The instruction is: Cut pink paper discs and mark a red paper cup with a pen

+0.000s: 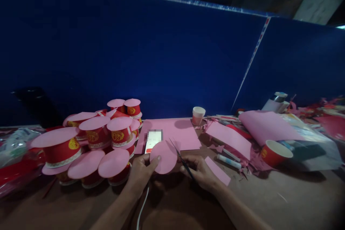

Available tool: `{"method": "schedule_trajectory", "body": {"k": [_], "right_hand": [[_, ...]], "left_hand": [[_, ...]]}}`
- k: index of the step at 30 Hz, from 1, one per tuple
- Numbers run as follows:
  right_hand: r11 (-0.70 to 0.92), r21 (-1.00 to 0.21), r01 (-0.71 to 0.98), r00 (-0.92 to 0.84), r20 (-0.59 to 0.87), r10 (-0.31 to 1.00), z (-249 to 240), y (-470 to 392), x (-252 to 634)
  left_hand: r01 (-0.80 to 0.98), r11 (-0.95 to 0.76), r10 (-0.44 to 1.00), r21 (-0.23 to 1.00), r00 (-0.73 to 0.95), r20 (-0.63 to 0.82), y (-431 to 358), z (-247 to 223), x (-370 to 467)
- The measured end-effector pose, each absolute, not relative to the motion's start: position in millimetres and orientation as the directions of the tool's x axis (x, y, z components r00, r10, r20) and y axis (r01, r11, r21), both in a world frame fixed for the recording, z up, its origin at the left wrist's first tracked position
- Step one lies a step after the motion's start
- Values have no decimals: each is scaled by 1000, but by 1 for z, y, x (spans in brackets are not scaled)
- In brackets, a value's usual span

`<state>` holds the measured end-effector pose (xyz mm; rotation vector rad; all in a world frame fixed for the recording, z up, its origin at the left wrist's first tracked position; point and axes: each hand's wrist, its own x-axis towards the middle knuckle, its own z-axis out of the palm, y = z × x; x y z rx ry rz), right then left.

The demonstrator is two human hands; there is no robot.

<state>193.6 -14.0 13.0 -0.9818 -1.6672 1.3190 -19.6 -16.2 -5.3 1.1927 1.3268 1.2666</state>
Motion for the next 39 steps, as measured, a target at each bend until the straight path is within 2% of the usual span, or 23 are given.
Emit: {"method": "schedule_trajectory", "body": {"k": [29,39], "right_hand": [[158,-982,101,-413,103,905,9,-13,194],[156,-985,70,-449,108,887,8,-12,194]], "left_hand": [[95,-47,989,994,-136,60,-13,-10,-23],[101,-27,987,995,-155,43,-18,5,-16]]}}
